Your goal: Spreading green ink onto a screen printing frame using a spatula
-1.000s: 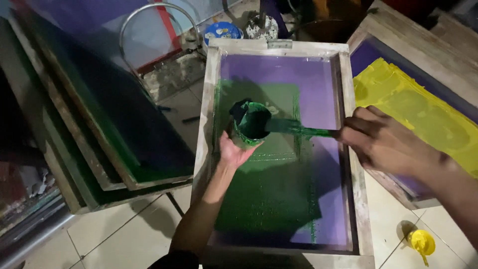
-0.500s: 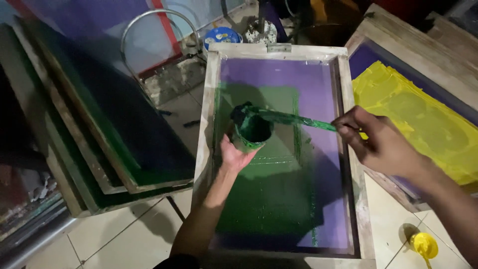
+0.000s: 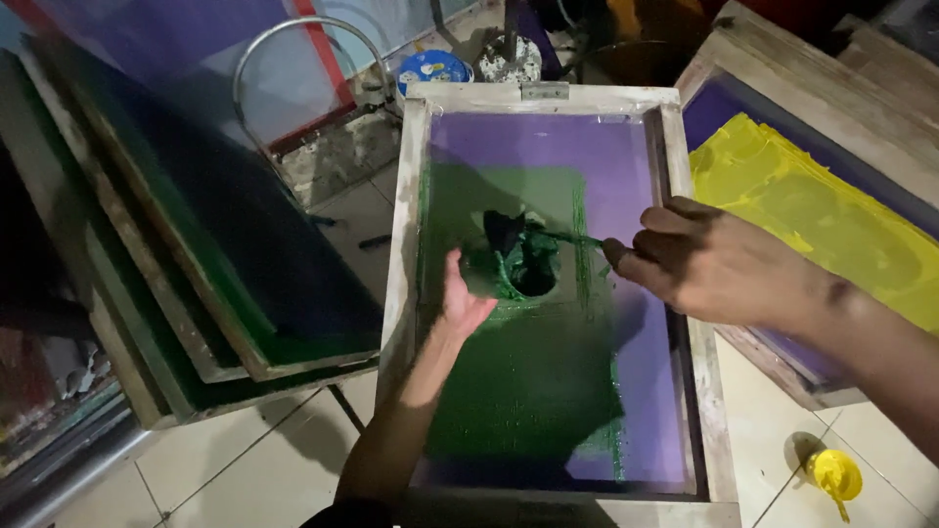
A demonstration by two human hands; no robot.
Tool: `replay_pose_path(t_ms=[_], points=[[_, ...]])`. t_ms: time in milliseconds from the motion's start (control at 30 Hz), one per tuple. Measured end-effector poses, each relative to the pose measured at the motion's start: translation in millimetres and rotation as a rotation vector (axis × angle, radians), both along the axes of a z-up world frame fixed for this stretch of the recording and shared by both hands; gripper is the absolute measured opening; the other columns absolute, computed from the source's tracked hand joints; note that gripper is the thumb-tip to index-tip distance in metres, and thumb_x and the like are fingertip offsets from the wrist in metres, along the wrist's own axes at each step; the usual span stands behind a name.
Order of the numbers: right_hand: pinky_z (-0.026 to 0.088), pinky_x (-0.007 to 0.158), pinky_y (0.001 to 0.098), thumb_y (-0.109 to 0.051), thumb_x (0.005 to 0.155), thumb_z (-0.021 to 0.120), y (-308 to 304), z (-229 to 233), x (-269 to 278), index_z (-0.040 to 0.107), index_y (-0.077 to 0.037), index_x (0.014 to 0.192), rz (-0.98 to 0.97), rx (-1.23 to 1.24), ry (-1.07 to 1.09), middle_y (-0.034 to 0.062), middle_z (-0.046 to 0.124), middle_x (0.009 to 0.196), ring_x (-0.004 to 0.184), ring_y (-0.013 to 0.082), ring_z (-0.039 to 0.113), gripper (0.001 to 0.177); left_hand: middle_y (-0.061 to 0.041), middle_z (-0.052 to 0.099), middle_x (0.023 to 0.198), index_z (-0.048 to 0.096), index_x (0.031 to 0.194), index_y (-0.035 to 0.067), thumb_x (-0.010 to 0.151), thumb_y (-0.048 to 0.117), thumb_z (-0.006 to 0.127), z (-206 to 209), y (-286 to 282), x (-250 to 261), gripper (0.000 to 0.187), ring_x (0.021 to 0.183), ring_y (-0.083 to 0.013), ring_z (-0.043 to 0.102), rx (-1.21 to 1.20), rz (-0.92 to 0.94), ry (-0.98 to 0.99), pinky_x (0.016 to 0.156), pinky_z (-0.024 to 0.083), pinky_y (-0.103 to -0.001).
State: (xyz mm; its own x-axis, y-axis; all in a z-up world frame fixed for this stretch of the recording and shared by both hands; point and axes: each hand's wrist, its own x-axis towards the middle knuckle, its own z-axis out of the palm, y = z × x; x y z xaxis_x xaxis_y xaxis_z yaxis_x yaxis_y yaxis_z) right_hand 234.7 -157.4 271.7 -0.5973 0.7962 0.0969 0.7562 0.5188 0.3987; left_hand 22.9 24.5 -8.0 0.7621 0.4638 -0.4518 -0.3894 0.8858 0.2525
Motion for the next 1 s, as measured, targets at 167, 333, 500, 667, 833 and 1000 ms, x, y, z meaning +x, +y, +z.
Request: replay_pose_path(t_ms=[167,333,500,667,833,1000], points=[[0.058,0.094,0.0423,-0.009,0.086,0.075,-5.1,-5.5,-4.4,0.061,-0.003,0.121,-0.042,-0.161,-0.124,0.0084,0.074,0.077,0.095,0.0299,0.067,0.038,-0.019,0.065,0.113,0.061,0.127,0.002,0.104,0.054,0.037,-6.6,-5.1,5.0,0.062,0.103,-0.0280,0.061,0.306,-0.028,-0.242,0.086,0.054,-0.042],[0.058,0.083,0.0393,0.001,0.082,0.068,-9.5,-10.3,-17.7,0.058,-0.005,0.122,-0.273,-0.328,-0.100,0.0115,0.073,0.077,0.089,0.0270,0.066,0.041,-0.015,0.072,0.113,0.069,0.121,0.007,0.099,0.053,0.048,-11.2,-2.7,8.9,0.055,0.101,-0.0265,0.065,0.172,0.001,-0.145,0.086,0.053,-0.040],[0.065,0.074,0.0339,-0.006,0.072,0.081,-6.3,12.0,-32.4,0.063,-0.013,0.110,-0.621,-0.568,0.338,0.0082,0.073,0.088,0.083,0.0226,0.076,0.042,-0.017,0.070,0.119,0.067,0.126,0.007,0.096,0.056,0.049,-11.6,-4.7,8.0,0.060,0.108,-0.0285,0.064,0.185,-0.010,-0.070,0.092,0.052,-0.044],[0.058,0.075,0.0290,-0.007,0.093,0.059,-2.9,12.7,-33.1,0.079,-0.012,0.101,-0.965,-0.531,1.028,0.0038,0.085,0.093,0.080,0.0161,0.077,0.023,-0.026,0.035,0.161,0.026,0.161,0.008,0.095,0.074,0.017,-6.0,-17.1,6.4,0.093,0.148,-0.0399,0.037,0.000,-0.058,-0.033,0.121,0.031,-0.056],[0.060,0.056,0.0316,-0.010,0.094,0.062,-23.1,-3.0,-26.6,0.069,-0.006,0.110,-0.655,-0.299,0.940,0.0107,0.076,0.090,0.059,0.0194,0.072,0.017,-0.031,0.029,0.161,0.021,0.160,0.004,0.096,0.076,0.014,-1.0,-16.8,9.3,0.097,0.147,-0.0415,0.034,-0.139,-0.003,-0.287,0.121,0.032,-0.055],[0.062,0.058,0.0365,-0.012,0.096,0.065,-32.6,-51.3,-7.5,0.060,-0.011,0.123,-0.525,-0.200,0.434,0.0101,0.068,0.095,0.090,0.0278,0.060,0.027,-0.031,0.035,0.155,0.030,0.156,0.004,0.099,0.068,0.021,2.8,-16.5,11.8,0.087,0.139,-0.0423,0.040,-0.099,-0.006,-0.300,0.113,0.039,-0.055]])
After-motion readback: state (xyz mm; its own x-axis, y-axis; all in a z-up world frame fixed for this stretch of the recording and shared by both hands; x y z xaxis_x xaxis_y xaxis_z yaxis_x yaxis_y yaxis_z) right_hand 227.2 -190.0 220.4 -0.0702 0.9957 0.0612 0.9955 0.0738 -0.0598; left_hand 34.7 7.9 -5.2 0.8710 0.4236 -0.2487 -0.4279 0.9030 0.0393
